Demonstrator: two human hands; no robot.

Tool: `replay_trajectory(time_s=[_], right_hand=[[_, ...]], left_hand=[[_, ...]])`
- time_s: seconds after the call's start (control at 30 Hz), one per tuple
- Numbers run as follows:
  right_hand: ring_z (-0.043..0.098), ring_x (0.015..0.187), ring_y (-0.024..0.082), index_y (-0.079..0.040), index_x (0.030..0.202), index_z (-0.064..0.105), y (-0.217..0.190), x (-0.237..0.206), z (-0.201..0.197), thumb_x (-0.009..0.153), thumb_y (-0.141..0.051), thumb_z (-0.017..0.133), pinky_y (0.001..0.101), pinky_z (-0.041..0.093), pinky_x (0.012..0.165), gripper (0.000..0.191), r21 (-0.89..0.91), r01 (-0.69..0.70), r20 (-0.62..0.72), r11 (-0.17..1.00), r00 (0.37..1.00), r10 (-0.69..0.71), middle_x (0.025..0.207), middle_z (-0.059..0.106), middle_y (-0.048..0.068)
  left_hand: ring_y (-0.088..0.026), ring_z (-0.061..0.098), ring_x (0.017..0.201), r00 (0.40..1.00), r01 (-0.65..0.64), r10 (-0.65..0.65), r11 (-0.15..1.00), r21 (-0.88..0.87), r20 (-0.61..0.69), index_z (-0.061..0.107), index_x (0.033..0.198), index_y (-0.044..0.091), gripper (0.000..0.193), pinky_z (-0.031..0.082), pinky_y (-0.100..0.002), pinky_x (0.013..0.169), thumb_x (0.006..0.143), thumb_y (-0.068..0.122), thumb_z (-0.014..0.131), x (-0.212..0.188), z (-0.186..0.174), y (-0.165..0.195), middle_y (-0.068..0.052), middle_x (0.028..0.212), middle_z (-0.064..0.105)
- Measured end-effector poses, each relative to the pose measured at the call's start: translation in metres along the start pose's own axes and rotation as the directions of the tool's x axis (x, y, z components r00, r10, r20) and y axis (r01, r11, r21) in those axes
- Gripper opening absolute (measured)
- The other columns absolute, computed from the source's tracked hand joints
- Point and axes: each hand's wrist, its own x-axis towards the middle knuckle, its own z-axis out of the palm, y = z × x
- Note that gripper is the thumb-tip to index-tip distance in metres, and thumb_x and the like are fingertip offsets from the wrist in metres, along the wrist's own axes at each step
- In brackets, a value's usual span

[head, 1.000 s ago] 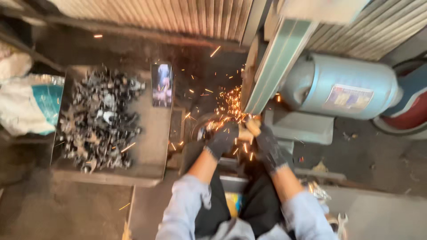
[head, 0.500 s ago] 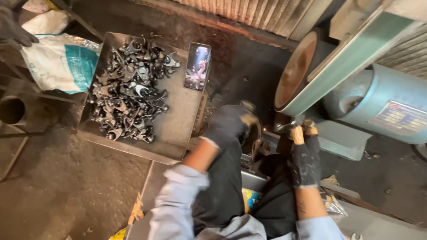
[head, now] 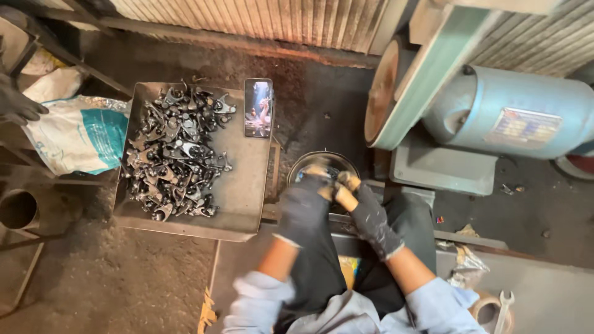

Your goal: The person sits at a grinding station and repeatedly grinds small metal parts against a belt grinder. They pick up parts from a metal tray, hold them with gloved hands, and press them against the moving belt to smooth edges, creating sparks. The person occasionally pauses to inspect the parts before continuing.

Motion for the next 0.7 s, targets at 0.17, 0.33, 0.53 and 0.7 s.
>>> replay_trajectory(time_s=[0.17, 0.33, 0.53, 0.7], right_hand=[[0.066, 0.092, 0.015, -0.001, 0.124, 0.067, -0.017, -0.027, -0.033, 0.101, -0.02, 0.058, 0.0299, 0.053, 0.079, 0.031, 0.226, -0.064, -0.086, 0.972, 0.993, 0.085, 0.11, 0.071, 0.009], [0.068, 0.109, 0.013, -0.004, 0.13, 0.057, -0.035, -0.042, -0.061, 0.094, -0.015, 0.059, 0.0289, 0.055, 0.094, 0.038, 0.419, -0.174, 0.169, 0.891, 0.979, 0.112, 0.119, 0.07, 0.005], [0.066, 0.091, 0.02, 0.0, 0.127, 0.061, -0.02, 0.023, -0.075, 0.103, -0.031, 0.055, 0.0316, 0.054, 0.083, 0.04, 0.144, 0.093, 0.066, 0.985, 0.992, -0.103, 0.108, 0.07, 0.008], [0.065, 0.083, 0.018, 0.002, 0.11, 0.065, 0.017, 0.068, -0.061, 0.11, -0.033, 0.053, 0.032, 0.051, 0.076, 0.037, -0.047, -0.07, -0.289, 0.996, 0.956, 0.054, 0.091, 0.069, 0.006]], left_hand=[[-0.033, 0.069, 0.097, 0.973, -0.099, 0.057, 0.978, -0.182, -0.223, 0.063, 0.13, 0.003, 0.044, 0.056, -0.037, 0.083, 0.093, 0.028, 0.063, -0.025, 0.034, 0.07, -0.02, 0.114, 0.068], [-0.037, 0.068, 0.094, 0.903, 0.246, -0.123, 0.933, -0.262, 0.411, 0.068, 0.118, 0.004, 0.036, 0.054, -0.045, 0.081, 0.098, 0.033, 0.061, -0.006, 0.036, 0.06, -0.021, 0.106, 0.071], [-0.042, 0.068, 0.095, 0.92, 0.295, -0.249, 0.948, -0.119, 0.302, 0.069, 0.112, 0.005, 0.038, 0.052, -0.052, 0.082, 0.101, 0.039, 0.055, 0.041, 0.094, 0.06, -0.023, 0.103, 0.072], [-0.041, 0.069, 0.098, 0.969, 0.216, -0.198, 0.969, -0.116, 0.148, 0.069, 0.114, 0.001, 0.036, 0.052, -0.049, 0.085, 0.105, 0.033, 0.055, 0.058, 0.141, 0.041, -0.024, 0.106, 0.072]])
